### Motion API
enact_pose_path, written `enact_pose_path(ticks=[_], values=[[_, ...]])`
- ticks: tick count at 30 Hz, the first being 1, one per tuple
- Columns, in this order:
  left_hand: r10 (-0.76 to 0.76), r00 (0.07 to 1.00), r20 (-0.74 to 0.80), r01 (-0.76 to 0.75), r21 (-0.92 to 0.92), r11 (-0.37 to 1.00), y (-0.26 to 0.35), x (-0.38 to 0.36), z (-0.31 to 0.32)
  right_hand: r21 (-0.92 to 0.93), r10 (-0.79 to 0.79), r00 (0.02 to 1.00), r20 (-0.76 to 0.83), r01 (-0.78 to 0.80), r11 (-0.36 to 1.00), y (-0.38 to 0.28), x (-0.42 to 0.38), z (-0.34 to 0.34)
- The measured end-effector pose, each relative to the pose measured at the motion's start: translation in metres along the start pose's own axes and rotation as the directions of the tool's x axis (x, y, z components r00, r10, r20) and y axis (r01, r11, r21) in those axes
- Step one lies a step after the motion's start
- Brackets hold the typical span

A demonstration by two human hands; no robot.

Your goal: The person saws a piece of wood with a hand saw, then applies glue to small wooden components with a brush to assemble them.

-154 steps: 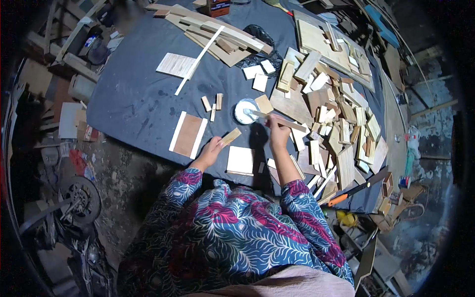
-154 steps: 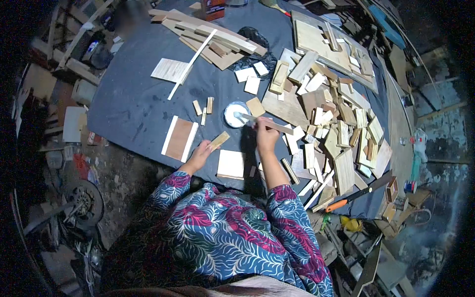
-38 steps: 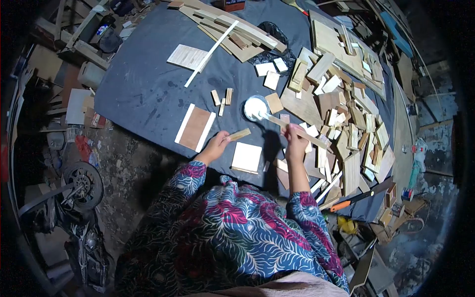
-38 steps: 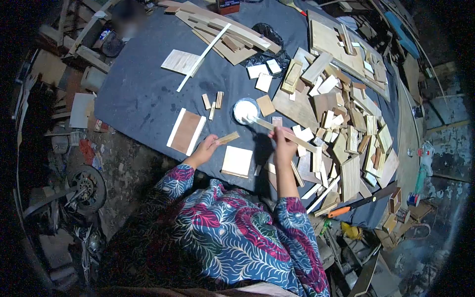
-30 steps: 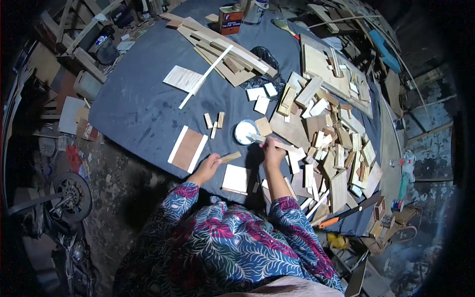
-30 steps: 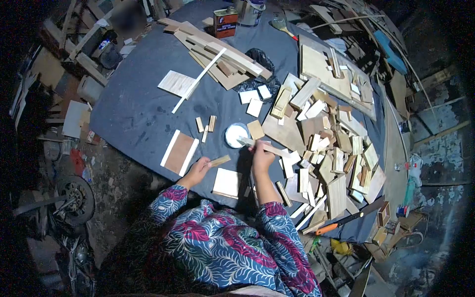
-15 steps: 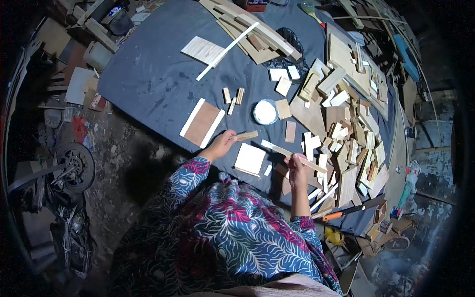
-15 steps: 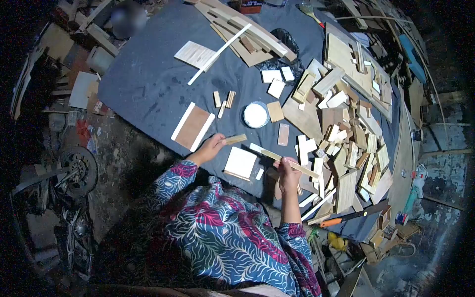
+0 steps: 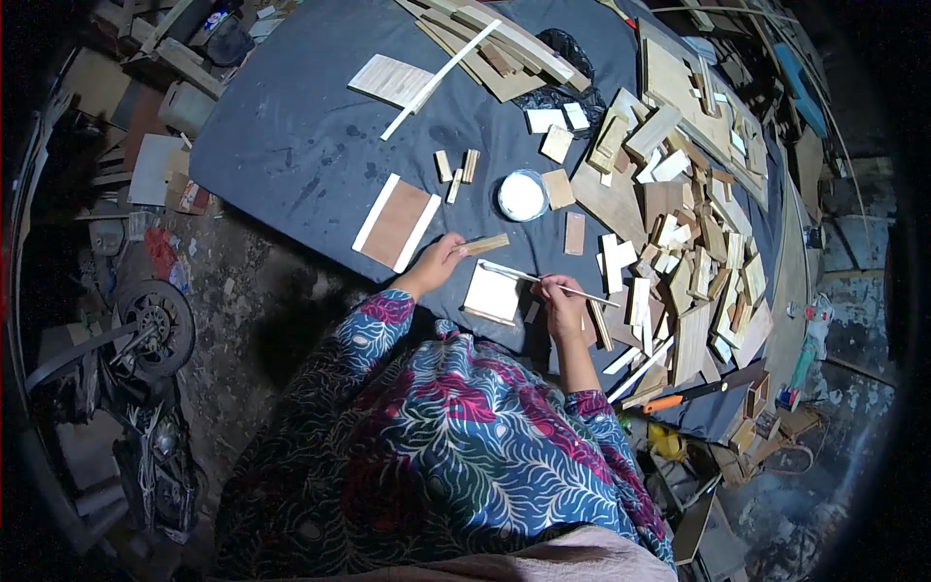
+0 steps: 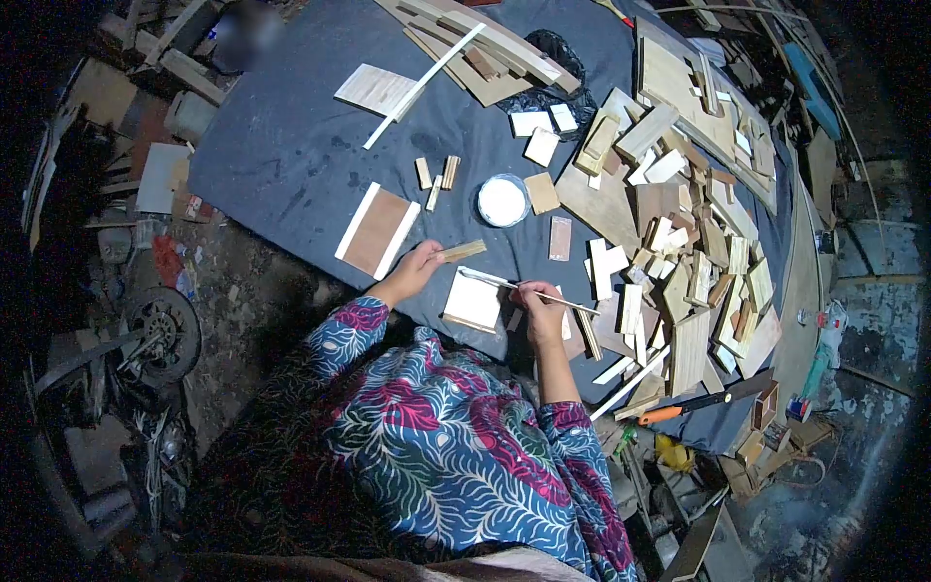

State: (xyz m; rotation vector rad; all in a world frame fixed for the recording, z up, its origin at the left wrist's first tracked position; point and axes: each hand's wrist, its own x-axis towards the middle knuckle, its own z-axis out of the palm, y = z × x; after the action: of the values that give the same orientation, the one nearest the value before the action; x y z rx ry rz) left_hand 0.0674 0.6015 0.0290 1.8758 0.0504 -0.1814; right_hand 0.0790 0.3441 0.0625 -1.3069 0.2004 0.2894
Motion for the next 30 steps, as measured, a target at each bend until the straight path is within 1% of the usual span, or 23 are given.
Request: enact_pose_path(ticks=[1,3,4,6,7,8,10,11,12,14,15,16,18,19,22,24,26,27,28,30], values=[[0.024,1.0,-0.014,-0.025,-0.01,1.0,-0.001,0.0,0.0,0.002,0.002,1.0,0.001,-0.002,1.0,0.0,-0.001,-0.007],[0.019,1.0,-0.016,-0.019,-0.016,1.0,-0.007,0.001,0.002,0.069,0.132,0.987,-0.088,-0.126,0.99,-0.007,-0.007,-0.02],[0.016,1.0,-0.017,-0.017,-0.024,1.0,-0.011,0.002,0.004,0.067,0.132,0.987,-0.088,-0.127,0.99,-0.007,-0.007,-0.022],[0.01,1.0,-0.01,-0.01,-0.016,1.0,-0.011,0.004,0.003,0.132,0.09,0.989,-0.121,-0.073,0.989,-0.012,-0.011,-0.018],[0.005,1.0,-0.004,-0.005,-0.005,1.0,-0.011,0.003,0.003,0.125,0.004,0.999,-0.047,0.002,0.992,-0.005,-0.006,-0.018],[0.007,1.0,0.002,-0.007,-0.005,1.0,-0.009,0.003,0.003,0.126,0.003,0.999,-0.053,0.004,0.992,-0.004,-0.003,-0.013],[-0.008,1.0,0.009,0.008,-0.015,1.0,-0.004,0.002,0.001,-0.075,0.016,0.999,-0.046,-0.019,0.997,-0.003,0.001,0.0],[-0.008,1.0,0.014,0.008,-0.01,1.0,-0.005,0.002,0.002,-0.085,-0.003,0.999,-0.041,-0.001,0.996,-0.002,0.001,0.001],[-0.007,1.0,0.009,0.007,-0.003,1.0,-0.006,0.003,0.002,-0.078,-0.002,0.999,-0.045,-0.002,0.997,-0.001,0.001,-0.004],[-0.008,1.0,0.008,0.008,0.003,1.0,-0.004,0.001,0.001,-0.057,0.091,0.992,-0.085,-0.096,0.994,-0.004,-0.001,-0.021],[-0.012,1.0,0.002,0.012,0.011,1.0,-0.001,0.001,0.001,0.046,0.052,0.995,-0.086,-0.048,0.998,-0.005,-0.006,-0.026],[-0.015,1.0,-0.004,0.015,0.019,1.0,0.002,0.0,0.001,0.045,0.054,0.995,-0.089,-0.05,0.998,-0.005,-0.007,-0.029],[-0.01,1.0,-0.017,0.01,0.002,1.0,-0.004,0.001,0.003,0.11,0.026,0.989,-0.146,-0.01,0.994,-0.004,-0.011,-0.033],[-0.003,0.999,-0.035,0.003,-0.014,1.0,-0.007,0.002,0.004,0.11,0.024,0.988,-0.151,-0.008,0.994,-0.002,-0.011,-0.033],[-0.018,1.0,-0.008,0.018,0.015,1.0,-0.003,0.002,0.002,0.071,0.023,0.994,-0.104,-0.015,0.997,0.003,-0.006,-0.021],[0.0,1.0,-0.008,0.0,0.009,1.0,-0.007,0.002,0.002,0.087,0.038,0.993,-0.113,-0.028,0.996,0.008,-0.007,-0.031],[0.018,1.0,-0.006,-0.018,-0.002,1.0,-0.01,0.004,0.003,0.077,-0.033,0.987,-0.157,0.045,0.996,0.004,-0.01,-0.037],[0.015,1.0,-0.009,-0.015,-0.001,1.0,-0.011,0.004,0.003,0.127,0.002,0.984,-0.18,0.021,0.992,-0.002,-0.015,-0.036],[0.011,1.0,-0.008,-0.011,-0.001,1.0,-0.013,0.003,0.004,0.127,0.003,0.982,-0.187,0.022,0.992,-0.006,-0.017,-0.031],[0.001,1.0,0.009,-0.001,0.001,1.0,-0.012,0.002,0.003,0.173,0.074,0.992,-0.098,-0.057,0.983,-0.011,-0.015,-0.021]])
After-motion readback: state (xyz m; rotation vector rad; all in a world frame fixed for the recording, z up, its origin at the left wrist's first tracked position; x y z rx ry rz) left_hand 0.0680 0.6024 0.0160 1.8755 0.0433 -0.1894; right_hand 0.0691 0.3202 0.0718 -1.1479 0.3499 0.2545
